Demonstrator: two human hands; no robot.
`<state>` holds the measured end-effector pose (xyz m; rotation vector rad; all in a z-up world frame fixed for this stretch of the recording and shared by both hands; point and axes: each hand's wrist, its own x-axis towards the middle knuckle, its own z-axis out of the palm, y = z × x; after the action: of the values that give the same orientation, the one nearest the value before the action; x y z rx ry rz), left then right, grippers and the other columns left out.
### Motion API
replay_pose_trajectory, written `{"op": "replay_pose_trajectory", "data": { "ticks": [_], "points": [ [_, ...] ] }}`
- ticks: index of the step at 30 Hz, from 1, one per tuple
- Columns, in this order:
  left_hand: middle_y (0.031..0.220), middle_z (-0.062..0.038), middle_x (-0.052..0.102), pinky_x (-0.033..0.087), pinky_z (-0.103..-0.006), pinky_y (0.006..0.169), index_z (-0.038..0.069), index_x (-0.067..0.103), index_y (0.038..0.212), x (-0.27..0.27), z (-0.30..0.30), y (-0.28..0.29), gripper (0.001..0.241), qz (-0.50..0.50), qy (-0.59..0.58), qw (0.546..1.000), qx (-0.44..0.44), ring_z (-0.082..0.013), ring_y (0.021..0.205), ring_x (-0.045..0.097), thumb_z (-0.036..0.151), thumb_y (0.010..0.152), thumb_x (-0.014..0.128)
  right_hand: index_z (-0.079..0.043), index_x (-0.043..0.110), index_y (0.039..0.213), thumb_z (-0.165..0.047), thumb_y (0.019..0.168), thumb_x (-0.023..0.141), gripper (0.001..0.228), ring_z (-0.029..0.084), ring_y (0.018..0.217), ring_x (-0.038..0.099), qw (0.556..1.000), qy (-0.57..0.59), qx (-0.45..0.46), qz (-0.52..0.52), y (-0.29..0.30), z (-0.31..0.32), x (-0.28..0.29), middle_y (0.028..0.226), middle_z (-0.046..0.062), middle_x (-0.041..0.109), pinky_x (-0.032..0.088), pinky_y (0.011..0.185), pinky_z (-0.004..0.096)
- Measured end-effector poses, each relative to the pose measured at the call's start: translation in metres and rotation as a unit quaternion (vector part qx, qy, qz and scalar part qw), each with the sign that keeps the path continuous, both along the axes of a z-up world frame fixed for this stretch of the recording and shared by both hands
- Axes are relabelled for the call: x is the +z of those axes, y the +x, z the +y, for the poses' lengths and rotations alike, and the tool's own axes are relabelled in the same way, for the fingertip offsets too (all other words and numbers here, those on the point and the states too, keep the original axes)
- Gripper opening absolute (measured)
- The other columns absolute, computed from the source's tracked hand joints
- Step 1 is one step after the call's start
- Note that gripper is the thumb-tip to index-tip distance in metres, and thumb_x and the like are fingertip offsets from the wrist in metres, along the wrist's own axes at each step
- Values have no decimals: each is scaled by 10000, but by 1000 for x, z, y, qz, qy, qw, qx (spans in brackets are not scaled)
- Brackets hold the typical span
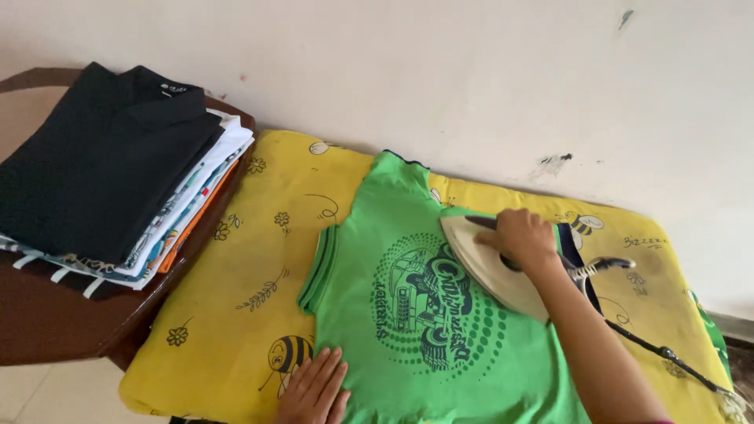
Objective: The person irons a green t-shirt on a yellow ironing board, smoothing the fabric with their hands and using an electric iron. They flip the shirt to iron the back and then fold it neatly.
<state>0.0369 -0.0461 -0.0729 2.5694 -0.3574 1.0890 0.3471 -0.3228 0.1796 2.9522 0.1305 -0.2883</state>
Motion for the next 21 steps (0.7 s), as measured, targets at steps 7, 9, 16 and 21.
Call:
{"op": "replay_pose_trajectory", "data": {
  "ticks": [7,9,16,21],
  "points": [
    [1402,-96,662,473,-431,1114,99,702,1299,45,-5,-7,404,31,-41,999,-5,-263,1342,608,368,1026,572,-411,274,1532,-548,975,546,634,220,854,755,983,10,-9,183,-130,-64,34,958,7,805,540,756,399],
    [1411,-101,653,460,-442,1128,92,699,1306,44,-3,-8,413,45,-39,998,-13,-270,1356,591,371,1029,574,-497,322,1525,-567,941,529,623,181,994,745,982,46,-7,184,-143,-97,29,1156,-96,752,537,849,360],
    [1293,-26,731,505,-412,1026,168,772,1174,35,-2,1,352,32,-52,998,25,-196,1258,660,415,943,678,-554,394,1514,-659,890,426,634,143,1227,698,982,93,-2,167,-143,-106,22,1482,-198,601,510,1005,335],
    [1007,-41,817,479,-484,886,150,778,1015,152,1,83,260,141,-134,979,-62,-191,874,766,358,973,627,-460,474,1473,-591,981,379,518,142,1219,669,984,25,61,167,-53,-89,25,1301,-76,637,556,998,400]
  ]
}}
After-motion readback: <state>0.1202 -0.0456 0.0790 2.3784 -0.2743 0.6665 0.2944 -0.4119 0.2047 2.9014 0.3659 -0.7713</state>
